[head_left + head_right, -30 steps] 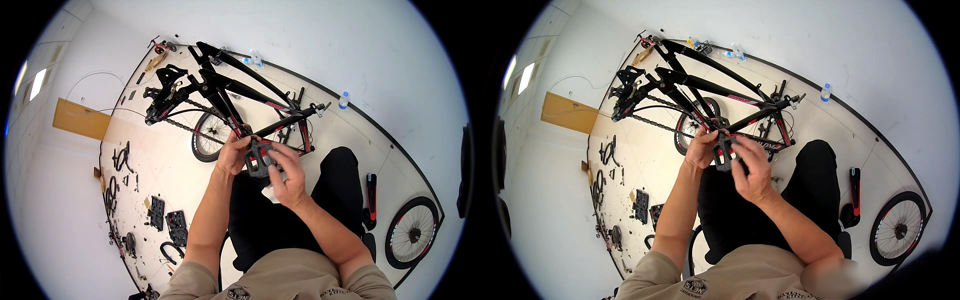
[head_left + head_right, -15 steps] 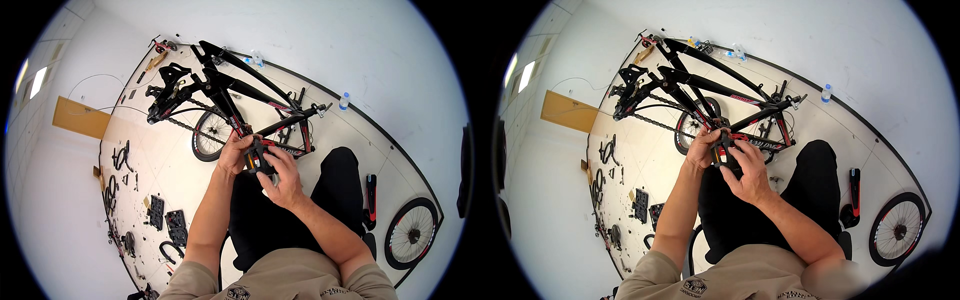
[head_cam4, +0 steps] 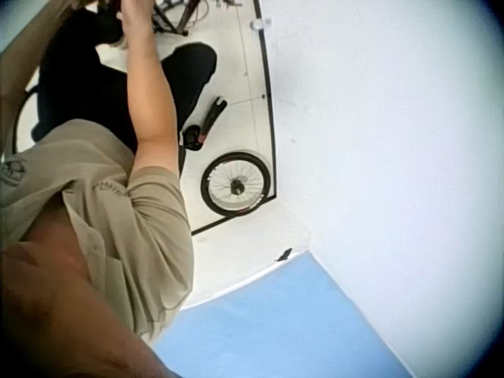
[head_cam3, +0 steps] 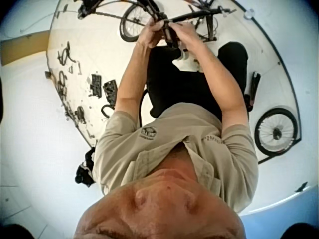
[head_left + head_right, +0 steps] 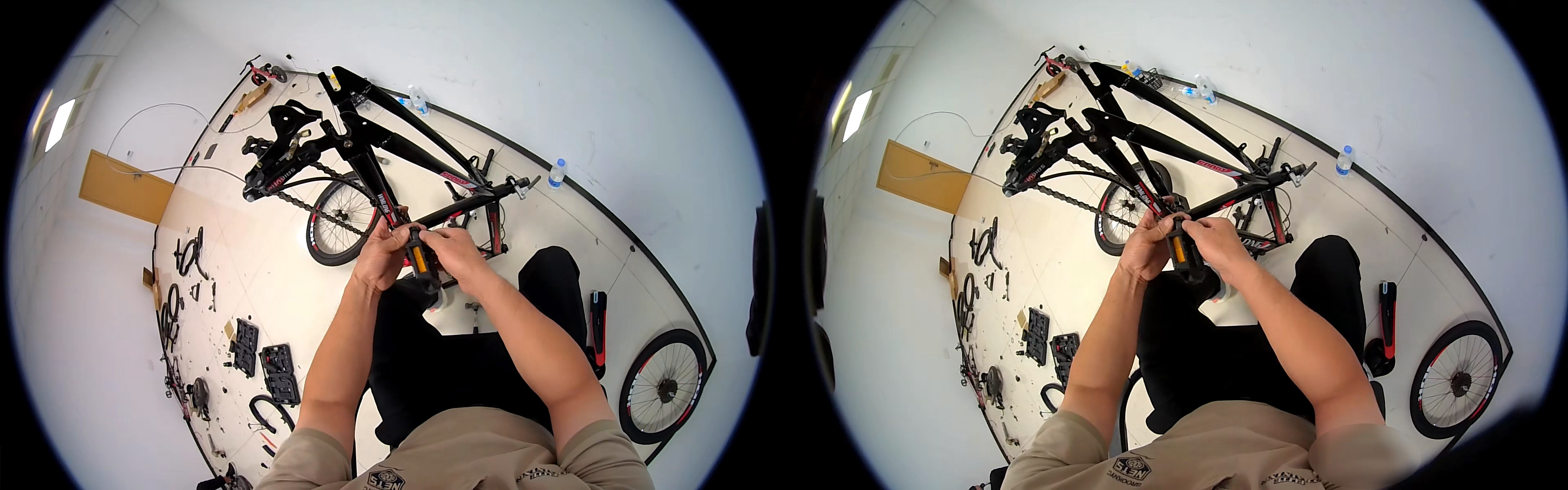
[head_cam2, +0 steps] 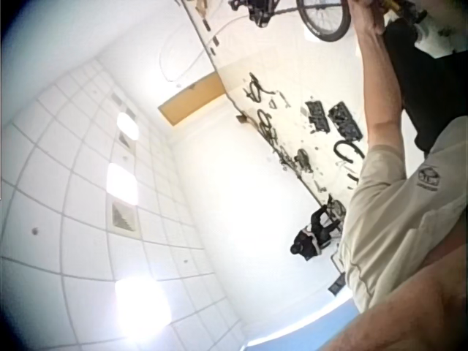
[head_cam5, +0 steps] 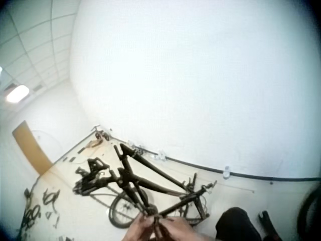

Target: The person attaches a bicycle pedal to the crank arm of a partially disassembled bicycle. They thread the pedal onto the crank, tighten it by hand, and then use a pedal wrench to secure it fully.

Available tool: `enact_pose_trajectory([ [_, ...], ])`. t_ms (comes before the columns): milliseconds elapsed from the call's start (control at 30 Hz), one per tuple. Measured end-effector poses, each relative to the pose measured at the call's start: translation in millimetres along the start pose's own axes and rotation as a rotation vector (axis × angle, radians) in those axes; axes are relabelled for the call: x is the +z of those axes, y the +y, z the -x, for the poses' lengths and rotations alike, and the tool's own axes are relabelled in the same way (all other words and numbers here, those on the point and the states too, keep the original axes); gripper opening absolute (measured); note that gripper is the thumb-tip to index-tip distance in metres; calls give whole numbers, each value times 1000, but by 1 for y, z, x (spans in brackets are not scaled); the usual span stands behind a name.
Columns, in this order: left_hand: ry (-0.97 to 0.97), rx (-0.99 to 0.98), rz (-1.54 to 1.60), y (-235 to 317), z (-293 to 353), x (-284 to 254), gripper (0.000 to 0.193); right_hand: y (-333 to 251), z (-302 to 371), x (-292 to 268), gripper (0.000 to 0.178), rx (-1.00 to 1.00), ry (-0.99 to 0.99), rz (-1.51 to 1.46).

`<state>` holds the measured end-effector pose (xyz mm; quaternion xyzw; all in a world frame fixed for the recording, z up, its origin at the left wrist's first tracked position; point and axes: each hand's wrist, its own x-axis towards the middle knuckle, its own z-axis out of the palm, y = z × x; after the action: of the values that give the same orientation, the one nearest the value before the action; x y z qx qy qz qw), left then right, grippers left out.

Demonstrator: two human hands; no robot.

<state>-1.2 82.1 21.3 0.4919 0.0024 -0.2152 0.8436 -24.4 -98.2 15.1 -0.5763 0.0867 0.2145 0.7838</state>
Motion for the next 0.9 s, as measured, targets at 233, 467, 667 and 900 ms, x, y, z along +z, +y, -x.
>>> enact_pose_trajectory([
  [233,-6,48,-20,-11,2,-9,51,4,-8,-4,21,282,-230,-454],
  [467,303,327,-48,-45,10,-6,70,3,-9,-7,25,332,-231,-600],
  [667,551,457,-148,-77,18,-3,15,12,-12,-3,26,304,-281,-743],
  [900,546,527,-520,-100,14,-17,19,24,-17,0,25,242,-346,-877],
])
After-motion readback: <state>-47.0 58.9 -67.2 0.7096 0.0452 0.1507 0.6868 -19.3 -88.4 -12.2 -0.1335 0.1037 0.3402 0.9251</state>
